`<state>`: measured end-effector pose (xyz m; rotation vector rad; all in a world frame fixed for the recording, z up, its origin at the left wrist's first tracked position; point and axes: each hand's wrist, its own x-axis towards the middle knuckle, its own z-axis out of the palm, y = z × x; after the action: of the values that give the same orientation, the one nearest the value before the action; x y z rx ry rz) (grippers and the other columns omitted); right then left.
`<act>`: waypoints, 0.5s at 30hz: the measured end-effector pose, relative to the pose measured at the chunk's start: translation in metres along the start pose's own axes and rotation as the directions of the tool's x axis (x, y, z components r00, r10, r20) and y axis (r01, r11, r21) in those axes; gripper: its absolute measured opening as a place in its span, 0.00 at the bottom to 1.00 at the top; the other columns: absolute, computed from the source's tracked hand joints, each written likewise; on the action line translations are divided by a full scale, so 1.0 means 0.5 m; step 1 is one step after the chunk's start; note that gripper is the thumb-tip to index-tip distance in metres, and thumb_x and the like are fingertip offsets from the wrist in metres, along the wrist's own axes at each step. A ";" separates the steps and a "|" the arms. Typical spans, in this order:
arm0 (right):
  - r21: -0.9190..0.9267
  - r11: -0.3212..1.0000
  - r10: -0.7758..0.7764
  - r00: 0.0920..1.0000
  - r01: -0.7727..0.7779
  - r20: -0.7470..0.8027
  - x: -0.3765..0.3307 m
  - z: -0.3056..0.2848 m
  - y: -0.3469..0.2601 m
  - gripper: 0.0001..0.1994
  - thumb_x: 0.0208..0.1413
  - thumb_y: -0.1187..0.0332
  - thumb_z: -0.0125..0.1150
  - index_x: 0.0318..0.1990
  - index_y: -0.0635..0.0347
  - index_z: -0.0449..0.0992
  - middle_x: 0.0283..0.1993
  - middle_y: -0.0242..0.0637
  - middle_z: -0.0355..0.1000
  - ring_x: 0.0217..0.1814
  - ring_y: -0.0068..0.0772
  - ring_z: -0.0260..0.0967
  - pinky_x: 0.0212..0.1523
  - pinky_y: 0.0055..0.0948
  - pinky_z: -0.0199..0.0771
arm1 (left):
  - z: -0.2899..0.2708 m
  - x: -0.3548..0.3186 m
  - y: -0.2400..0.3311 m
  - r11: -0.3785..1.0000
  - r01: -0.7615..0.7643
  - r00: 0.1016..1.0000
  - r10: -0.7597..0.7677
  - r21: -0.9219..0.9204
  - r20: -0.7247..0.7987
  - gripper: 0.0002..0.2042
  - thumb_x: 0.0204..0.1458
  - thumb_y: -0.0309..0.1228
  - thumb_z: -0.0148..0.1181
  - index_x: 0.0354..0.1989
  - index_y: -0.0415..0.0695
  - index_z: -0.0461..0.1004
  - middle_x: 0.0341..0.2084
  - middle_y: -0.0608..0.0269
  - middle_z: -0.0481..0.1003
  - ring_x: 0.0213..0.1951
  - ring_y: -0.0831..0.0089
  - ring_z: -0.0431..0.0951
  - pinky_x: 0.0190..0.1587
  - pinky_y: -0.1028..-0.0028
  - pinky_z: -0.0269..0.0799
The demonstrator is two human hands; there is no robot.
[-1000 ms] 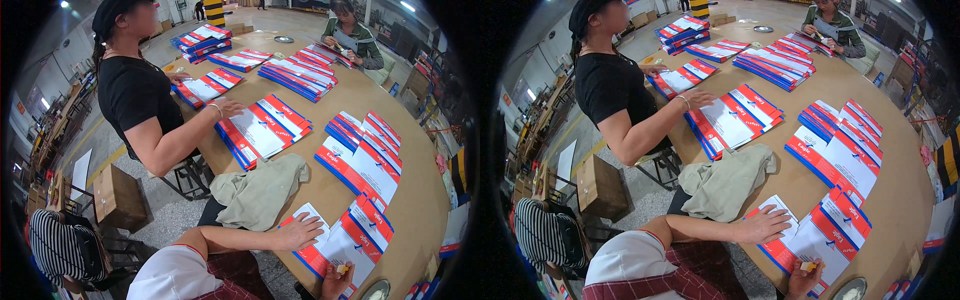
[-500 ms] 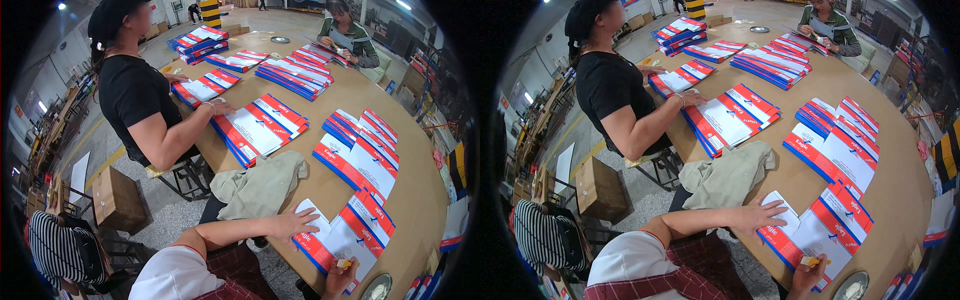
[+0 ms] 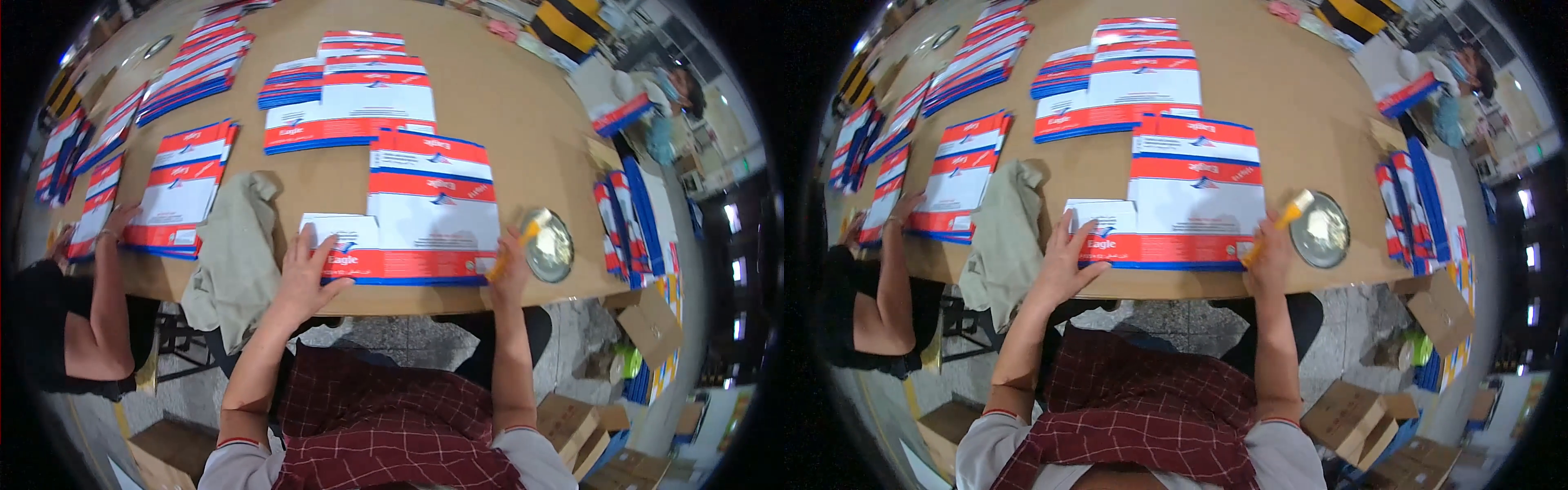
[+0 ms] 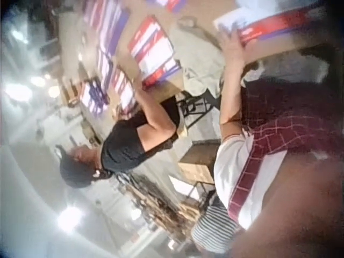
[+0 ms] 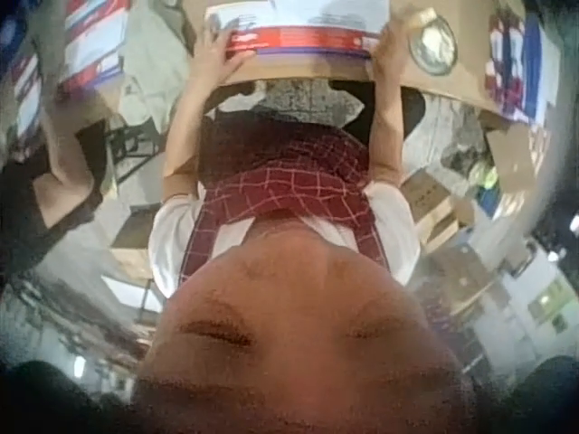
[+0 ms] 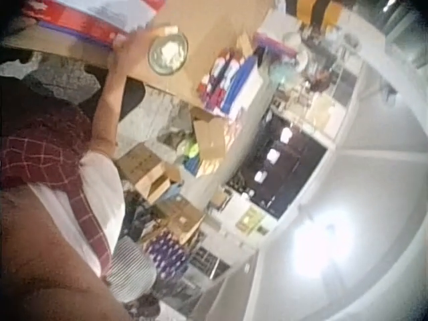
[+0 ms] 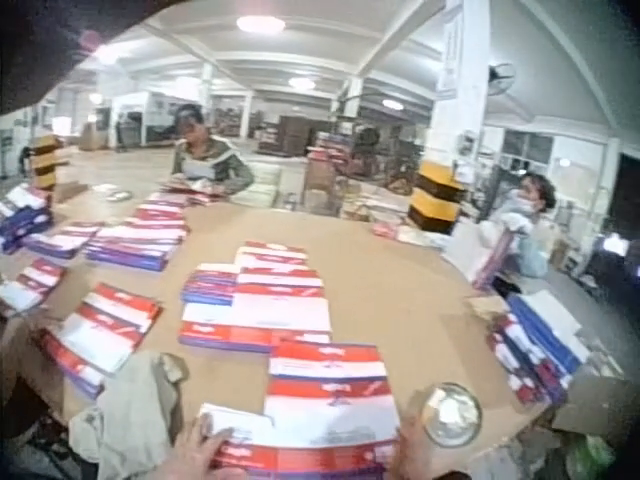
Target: Applying glue to the flaps of cardboard envelopes using a brush.
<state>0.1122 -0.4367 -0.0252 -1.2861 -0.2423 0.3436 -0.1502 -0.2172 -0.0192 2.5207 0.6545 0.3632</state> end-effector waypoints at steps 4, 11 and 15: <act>-0.917 -0.018 -0.275 0.880 0.398 0.387 0.016 -0.011 -0.015 0.13 0.56 0.69 0.49 0.49 0.59 0.63 0.52 0.47 0.65 0.44 0.49 0.68 0.41 0.41 0.68 | 0.012 0.006 0.020 0.998 0.062 0.998 -0.062 0.004 -0.002 0.34 0.40 0.43 0.66 0.57 0.47 0.61 0.60 0.36 0.47 0.60 0.42 0.52 0.60 0.58 0.54; -0.882 0.202 -0.394 0.860 0.425 0.324 0.089 0.014 0.008 0.11 0.56 0.64 0.51 0.42 0.58 0.63 0.40 0.50 0.67 0.39 0.56 0.66 0.38 0.48 0.66 | 0.014 -0.016 0.029 0.989 0.064 0.994 -0.075 -0.131 -0.077 0.32 0.39 0.35 0.68 0.56 0.47 0.63 0.60 0.38 0.48 0.61 0.46 0.53 0.60 0.61 0.56; -0.840 0.309 -0.355 0.874 0.446 0.333 0.077 0.048 0.025 0.11 0.54 0.66 0.53 0.41 0.59 0.63 0.39 0.51 0.67 0.40 0.57 0.66 0.38 0.48 0.66 | 0.006 -0.012 0.030 0.944 0.152 0.973 -0.195 -0.294 -0.120 0.32 0.39 0.28 0.67 0.56 0.41 0.61 0.57 0.40 0.54 0.55 0.54 0.63 0.58 0.65 0.59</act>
<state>0.1374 -0.3977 -0.0315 -2.2356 -0.9229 -0.2579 -0.1483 -0.2327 -0.0143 2.1610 0.8144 0.5427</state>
